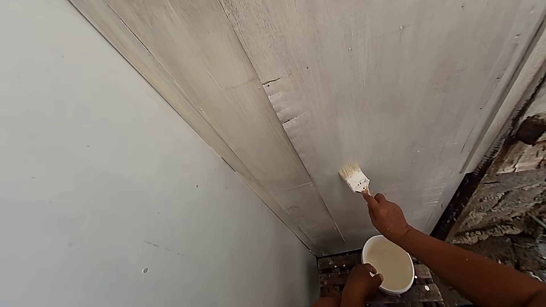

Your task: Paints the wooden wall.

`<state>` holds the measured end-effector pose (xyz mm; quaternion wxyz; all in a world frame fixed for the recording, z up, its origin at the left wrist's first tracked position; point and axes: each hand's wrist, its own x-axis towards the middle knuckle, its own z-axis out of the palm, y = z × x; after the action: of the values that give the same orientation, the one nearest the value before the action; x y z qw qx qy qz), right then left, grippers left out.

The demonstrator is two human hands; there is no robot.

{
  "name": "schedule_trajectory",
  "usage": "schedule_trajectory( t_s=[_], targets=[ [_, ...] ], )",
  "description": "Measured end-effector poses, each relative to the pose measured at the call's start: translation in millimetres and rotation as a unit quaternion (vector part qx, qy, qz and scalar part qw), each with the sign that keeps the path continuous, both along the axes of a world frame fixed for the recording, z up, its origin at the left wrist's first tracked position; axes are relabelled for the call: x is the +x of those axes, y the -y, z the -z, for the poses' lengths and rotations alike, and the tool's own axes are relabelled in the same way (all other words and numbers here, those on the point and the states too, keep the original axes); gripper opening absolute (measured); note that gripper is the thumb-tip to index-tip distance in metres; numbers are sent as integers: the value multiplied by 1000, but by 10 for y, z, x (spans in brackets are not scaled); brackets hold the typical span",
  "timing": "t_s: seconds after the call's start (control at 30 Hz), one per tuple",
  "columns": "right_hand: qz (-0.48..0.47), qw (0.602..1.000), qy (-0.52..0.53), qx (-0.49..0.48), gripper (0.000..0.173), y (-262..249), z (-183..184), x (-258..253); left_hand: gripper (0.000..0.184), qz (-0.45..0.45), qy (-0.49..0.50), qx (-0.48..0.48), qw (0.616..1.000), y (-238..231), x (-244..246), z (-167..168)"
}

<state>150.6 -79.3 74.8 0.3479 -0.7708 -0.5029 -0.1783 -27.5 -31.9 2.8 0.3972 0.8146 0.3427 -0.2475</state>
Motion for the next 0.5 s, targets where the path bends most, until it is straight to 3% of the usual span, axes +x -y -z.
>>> schedule_trajectory(
  t_s=[0.03,0.1,0.2,0.3,0.37,0.5],
  targets=[
    [8,993,-37,-114,42,-12,277,4,48,2,0,-1,1000,4,-1,12],
    [11,939,-127,-321,50,-42,501,-33,48,9,-5,-5,1000,-4,-11,26],
    [-8,862,-219,-457,48,-119,599,-46,49,14,-12,-14,1000,8,-26,56],
    [-29,828,-282,-485,33,-130,680,75,49,0,-10,-12,1000,14,-21,40],
    [-35,839,-283,-463,32,-91,533,162,49,6,-12,-13,1000,-5,-22,34],
    [-23,901,-274,-334,33,87,-515,423,49,4,-4,-20,1000,-27,15,68]
  ],
)
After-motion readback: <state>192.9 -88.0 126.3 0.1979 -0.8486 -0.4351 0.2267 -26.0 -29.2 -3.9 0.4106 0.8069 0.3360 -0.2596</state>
